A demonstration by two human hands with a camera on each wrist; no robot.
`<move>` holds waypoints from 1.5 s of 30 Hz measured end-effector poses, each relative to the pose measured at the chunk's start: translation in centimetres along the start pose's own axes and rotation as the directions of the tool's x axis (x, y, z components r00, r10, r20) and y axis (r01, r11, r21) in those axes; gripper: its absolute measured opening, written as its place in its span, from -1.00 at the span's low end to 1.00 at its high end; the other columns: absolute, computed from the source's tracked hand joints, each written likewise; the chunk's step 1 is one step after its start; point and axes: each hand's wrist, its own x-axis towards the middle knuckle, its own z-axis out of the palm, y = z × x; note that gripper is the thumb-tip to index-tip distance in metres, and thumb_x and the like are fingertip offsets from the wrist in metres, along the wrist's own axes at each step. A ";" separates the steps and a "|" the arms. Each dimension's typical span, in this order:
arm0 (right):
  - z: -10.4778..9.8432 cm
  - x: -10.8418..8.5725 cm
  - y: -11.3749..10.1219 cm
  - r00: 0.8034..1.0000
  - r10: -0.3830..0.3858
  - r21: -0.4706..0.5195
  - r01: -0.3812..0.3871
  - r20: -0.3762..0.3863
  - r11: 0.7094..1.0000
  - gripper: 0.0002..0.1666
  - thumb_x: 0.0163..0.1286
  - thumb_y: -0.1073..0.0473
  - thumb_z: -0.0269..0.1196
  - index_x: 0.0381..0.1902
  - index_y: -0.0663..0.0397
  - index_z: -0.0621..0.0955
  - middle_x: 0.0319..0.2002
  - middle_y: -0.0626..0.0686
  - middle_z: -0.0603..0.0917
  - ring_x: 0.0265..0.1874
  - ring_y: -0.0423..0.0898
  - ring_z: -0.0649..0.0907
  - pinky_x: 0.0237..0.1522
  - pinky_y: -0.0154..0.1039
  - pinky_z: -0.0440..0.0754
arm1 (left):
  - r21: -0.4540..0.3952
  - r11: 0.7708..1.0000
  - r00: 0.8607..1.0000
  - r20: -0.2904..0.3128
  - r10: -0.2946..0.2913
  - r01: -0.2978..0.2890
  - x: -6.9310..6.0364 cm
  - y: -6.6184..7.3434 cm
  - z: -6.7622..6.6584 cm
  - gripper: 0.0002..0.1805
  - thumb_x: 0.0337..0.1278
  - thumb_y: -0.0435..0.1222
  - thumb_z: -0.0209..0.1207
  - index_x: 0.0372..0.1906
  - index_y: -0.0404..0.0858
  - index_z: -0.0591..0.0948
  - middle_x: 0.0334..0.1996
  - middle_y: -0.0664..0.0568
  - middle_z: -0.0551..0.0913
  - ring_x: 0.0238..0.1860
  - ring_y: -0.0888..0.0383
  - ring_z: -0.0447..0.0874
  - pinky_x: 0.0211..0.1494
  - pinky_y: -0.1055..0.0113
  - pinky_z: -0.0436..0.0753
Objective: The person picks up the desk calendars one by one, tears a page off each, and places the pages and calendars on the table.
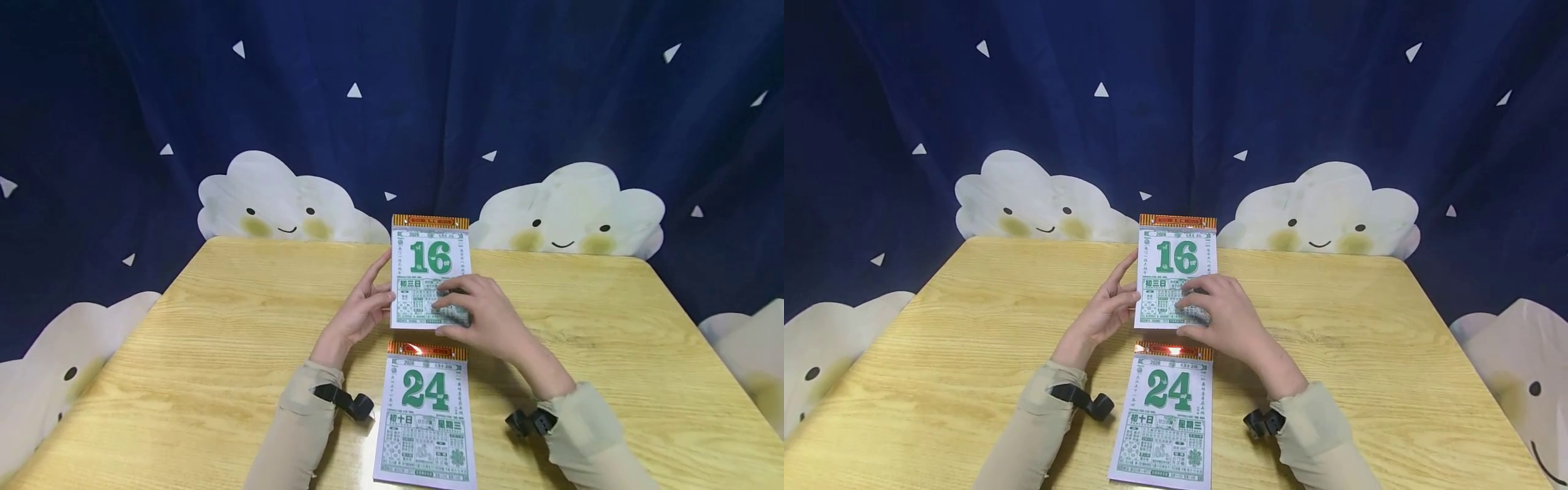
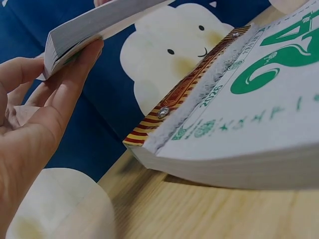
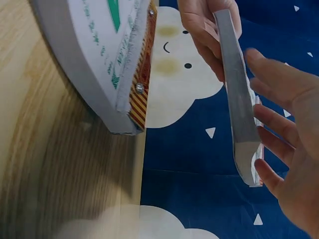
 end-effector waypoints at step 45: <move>-2.5 1.1 2.6 0.748 0.660 0.766 -0.383 -0.071 0.516 -0.86 0.14 0.31 0.27 -0.39 0.32 0.57 -0.58 -0.20 0.57 -0.56 -0.33 0.53 -0.52 -0.51 0.53 | 0.085 0.996 0.990 -0.139 -0.009 0.021 0.0 -0.2 -0.4 -0.17 0.04 -0.64 -0.21 0.43 -0.06 -0.04 -0.26 0.05 0.70 -0.44 0.18 0.67 -0.37 0.34 0.66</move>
